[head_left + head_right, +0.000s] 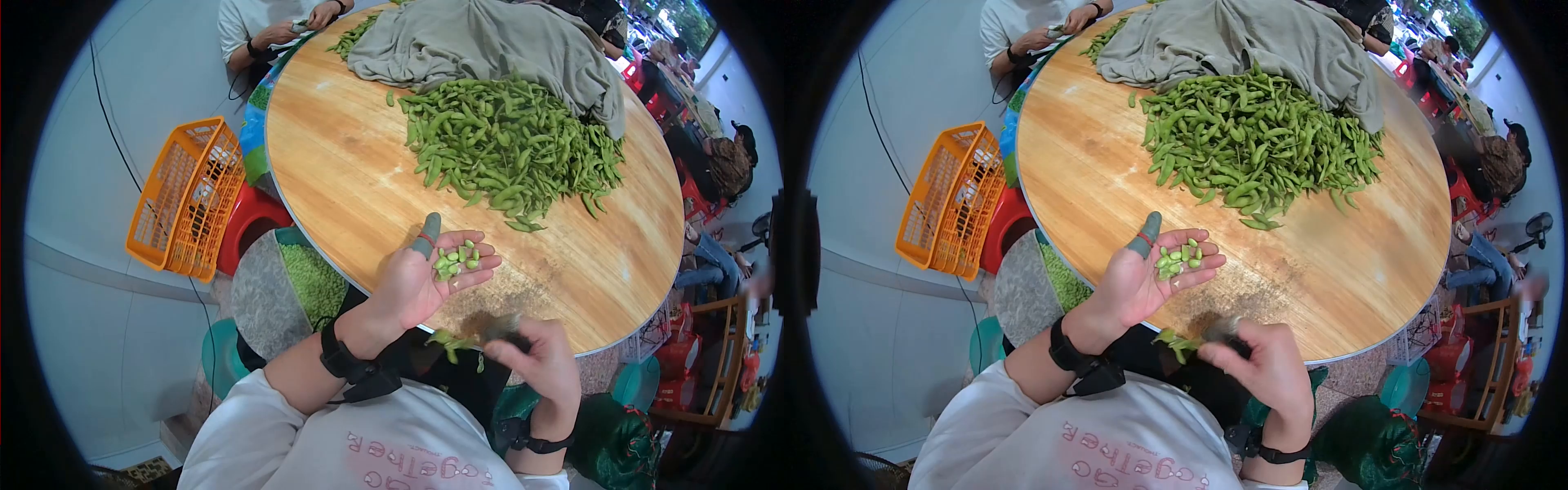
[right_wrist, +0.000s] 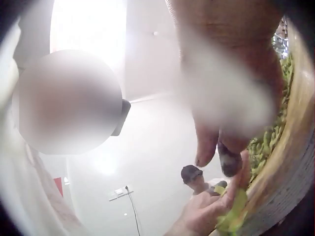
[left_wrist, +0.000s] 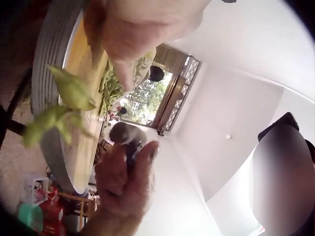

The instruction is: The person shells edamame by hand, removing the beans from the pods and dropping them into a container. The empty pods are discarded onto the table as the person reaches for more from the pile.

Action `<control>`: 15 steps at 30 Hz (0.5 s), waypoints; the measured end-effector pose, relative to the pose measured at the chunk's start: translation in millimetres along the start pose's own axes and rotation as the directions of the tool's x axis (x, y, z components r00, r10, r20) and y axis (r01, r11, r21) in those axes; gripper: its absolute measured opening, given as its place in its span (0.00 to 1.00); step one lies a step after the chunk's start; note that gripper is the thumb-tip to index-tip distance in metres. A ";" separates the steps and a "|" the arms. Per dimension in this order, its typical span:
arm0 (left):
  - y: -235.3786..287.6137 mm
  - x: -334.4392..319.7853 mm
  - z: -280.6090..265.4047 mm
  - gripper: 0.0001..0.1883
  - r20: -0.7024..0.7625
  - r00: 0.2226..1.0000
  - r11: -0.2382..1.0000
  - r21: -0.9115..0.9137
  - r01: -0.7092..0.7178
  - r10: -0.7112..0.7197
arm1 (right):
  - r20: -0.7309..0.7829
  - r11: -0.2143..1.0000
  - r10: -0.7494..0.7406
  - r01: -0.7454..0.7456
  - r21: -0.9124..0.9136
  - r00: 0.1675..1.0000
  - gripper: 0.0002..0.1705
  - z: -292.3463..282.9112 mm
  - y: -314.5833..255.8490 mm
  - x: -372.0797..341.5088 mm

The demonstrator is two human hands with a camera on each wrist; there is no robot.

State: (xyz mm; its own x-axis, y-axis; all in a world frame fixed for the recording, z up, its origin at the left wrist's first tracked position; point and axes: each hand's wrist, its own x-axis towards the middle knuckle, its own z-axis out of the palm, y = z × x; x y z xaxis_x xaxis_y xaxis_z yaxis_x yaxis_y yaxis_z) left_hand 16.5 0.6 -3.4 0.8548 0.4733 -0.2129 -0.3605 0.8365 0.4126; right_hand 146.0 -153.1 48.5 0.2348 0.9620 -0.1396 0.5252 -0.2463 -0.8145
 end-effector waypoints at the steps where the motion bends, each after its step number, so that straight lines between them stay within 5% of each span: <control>1: -0.4 -0.6 1.9 0.32 0.011 1.000 0.998 -0.066 0.025 -0.025 | -0.141 0.969 0.020 0.015 0.246 0.990 0.07 4.5 -4.8 -0.8; 2: -1.3 -0.8 2.0 0.32 0.014 1.000 0.997 -0.067 0.026 -0.025 | -0.337 0.973 -0.073 0.141 0.182 0.939 0.09 14.1 2.6 6.5; 5: -6.5 -2.7 2.4 0.34 0.041 0.998 0.988 -0.145 0.059 -0.054 | -0.429 0.992 -0.123 0.108 -0.058 0.895 0.11 27.2 -20.8 17.8; 9: -10.7 -9.7 8.3 0.36 0.011 0.999 0.997 -0.072 0.037 -0.036 | -0.274 0.868 -0.382 0.241 -0.433 0.882 0.11 46.7 -22.0 34.4; 11: -11.4 -12.9 7.3 0.35 0.023 1.000 0.997 -0.078 0.022 -0.021 | -0.294 0.888 -0.377 0.252 -0.385 0.878 0.08 53.3 -20.4 41.5; 13: -11.0 -13.4 -0.5 0.32 0.051 0.999 0.993 -0.115 0.013 -0.007 | -0.522 0.958 -0.246 0.288 -0.001 0.817 0.05 60.9 -14.7 49.1; 14: -9.9 -14.6 -1.3 0.31 0.011 0.999 0.988 -0.153 0.035 -0.034 | -0.507 0.947 -0.083 0.227 0.228 0.858 0.05 61.9 -12.6 51.9; 15: -8.4 -15.8 -0.5 0.29 -0.027 0.998 0.980 -0.192 0.057 -0.064 | -0.506 0.949 -0.084 0.225 0.223 0.858 0.05 58.9 -13.8 53.1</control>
State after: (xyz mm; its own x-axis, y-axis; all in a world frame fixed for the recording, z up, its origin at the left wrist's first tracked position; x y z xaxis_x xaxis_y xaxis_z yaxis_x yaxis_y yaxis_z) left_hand 5.9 -13.7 -4.0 0.8655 0.4265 -0.2626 -0.3761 0.8997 0.2217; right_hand 103.0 -91.7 19.2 0.5712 0.7868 0.2337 0.3683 0.0087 -0.9297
